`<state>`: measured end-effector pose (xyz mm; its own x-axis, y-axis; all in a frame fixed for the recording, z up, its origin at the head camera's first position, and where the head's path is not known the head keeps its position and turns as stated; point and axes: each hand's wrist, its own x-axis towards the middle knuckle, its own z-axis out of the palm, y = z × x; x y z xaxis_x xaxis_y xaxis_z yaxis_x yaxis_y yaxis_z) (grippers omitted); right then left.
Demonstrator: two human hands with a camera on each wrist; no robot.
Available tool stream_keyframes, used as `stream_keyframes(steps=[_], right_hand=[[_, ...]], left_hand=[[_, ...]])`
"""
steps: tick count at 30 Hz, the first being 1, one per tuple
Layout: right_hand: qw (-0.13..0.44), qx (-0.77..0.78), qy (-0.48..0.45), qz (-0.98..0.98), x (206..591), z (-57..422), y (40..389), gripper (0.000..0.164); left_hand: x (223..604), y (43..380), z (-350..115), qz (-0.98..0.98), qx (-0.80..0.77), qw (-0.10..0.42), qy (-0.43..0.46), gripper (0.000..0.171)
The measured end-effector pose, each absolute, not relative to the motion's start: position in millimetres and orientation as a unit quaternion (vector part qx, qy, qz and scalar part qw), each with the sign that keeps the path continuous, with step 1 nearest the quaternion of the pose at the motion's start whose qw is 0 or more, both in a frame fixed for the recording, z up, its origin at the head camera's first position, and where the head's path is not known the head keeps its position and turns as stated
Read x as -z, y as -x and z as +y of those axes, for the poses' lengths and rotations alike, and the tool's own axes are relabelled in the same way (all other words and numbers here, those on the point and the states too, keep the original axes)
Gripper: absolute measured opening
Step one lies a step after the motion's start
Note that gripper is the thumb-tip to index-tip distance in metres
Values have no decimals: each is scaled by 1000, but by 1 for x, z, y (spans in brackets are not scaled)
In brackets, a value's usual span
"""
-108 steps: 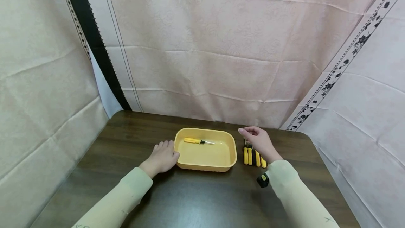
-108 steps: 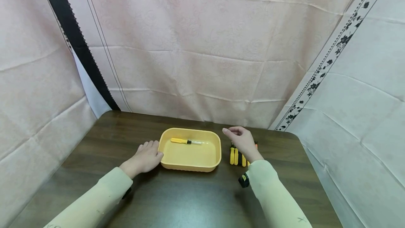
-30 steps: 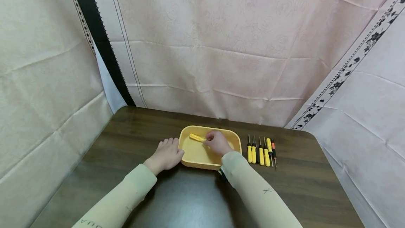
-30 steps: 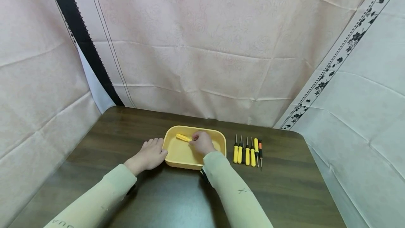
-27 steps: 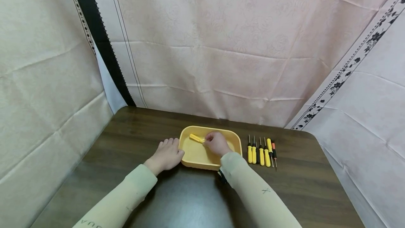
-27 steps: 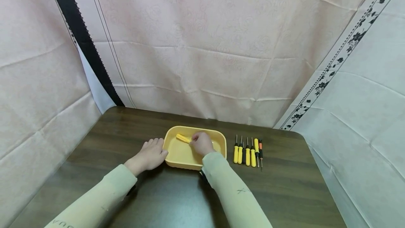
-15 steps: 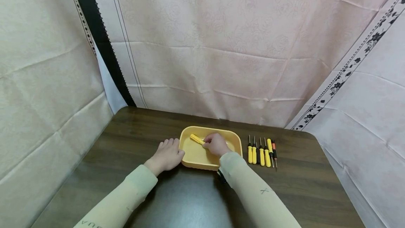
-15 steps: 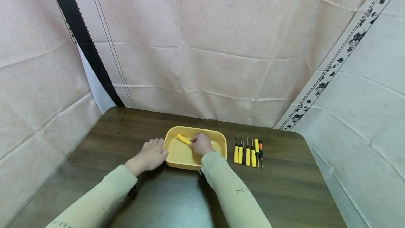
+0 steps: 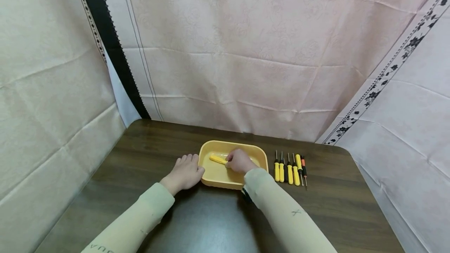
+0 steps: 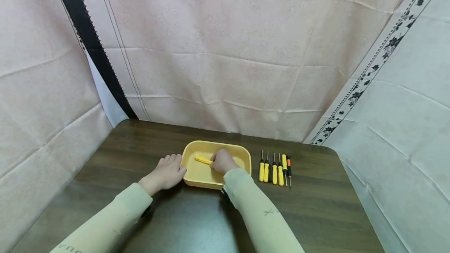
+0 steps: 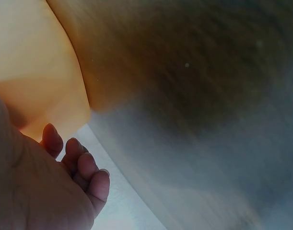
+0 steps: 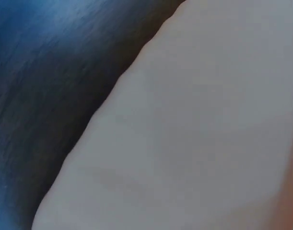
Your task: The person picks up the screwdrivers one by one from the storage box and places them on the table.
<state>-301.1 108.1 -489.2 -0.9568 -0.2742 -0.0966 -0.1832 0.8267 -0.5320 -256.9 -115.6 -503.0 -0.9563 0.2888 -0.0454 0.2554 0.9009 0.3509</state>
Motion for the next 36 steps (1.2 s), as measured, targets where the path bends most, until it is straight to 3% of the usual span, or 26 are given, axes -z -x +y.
stream_keyframes(steps=[10, 18, 24, 36], right_hand=[[70, 261, 132, 954, 488, 96, 295, 8], [101, 219, 146, 960, 488, 101, 294, 9], [110, 292, 127, 941, 473, 117, 292, 15], [118, 426, 91, 892, 441, 155, 289, 18]], left_hand=[[505, 257, -115, 973, -178, 52, -139, 35], [505, 256, -117, 971, -182, 43, -150, 30], [509, 257, -118, 970, -183, 22, -158, 20], [507, 257, -117, 969, -190, 34, -152, 26]])
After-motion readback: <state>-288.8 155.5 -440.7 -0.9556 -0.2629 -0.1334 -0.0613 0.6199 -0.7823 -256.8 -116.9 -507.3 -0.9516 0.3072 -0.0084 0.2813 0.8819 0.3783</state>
